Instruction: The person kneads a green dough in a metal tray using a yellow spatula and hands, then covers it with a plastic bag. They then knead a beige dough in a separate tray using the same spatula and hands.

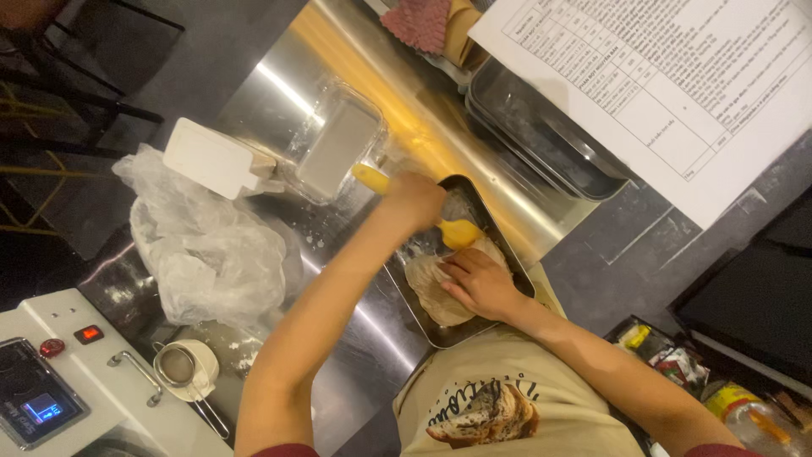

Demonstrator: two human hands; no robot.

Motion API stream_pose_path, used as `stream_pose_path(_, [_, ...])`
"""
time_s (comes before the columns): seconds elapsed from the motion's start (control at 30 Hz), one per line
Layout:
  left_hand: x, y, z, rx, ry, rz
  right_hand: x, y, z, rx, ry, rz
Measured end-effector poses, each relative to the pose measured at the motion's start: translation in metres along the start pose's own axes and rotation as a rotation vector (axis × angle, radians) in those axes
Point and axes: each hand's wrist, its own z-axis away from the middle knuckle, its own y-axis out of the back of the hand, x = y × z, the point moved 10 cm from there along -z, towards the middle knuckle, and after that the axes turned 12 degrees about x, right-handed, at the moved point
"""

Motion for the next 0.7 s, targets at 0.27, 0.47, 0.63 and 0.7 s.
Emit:
stream_pose_path(0.27, [-0.024,0.000,-0.022,0.039,0.113,-0.050,-0.020,0.006,0.002,0.049,0.089,0.010])
stream_pose_path(0.47, [0.055,-0.027,-0.040,0.016,-0.114,-0.058,-0.032,0.009,0.007,0.029,0.134,0.064])
stream_pose_path(0.63, [0.084,-0.017,0.016,0.076,-0.296,-0.065,-0.053,0.039,0.044,0.166,0.359,0.136])
stream_pose_path(0.7, [0.098,-0.004,0.052,0.145,-0.328,-0.053,-0.024,0.075,0.048,0.300,0.222,-0.030])
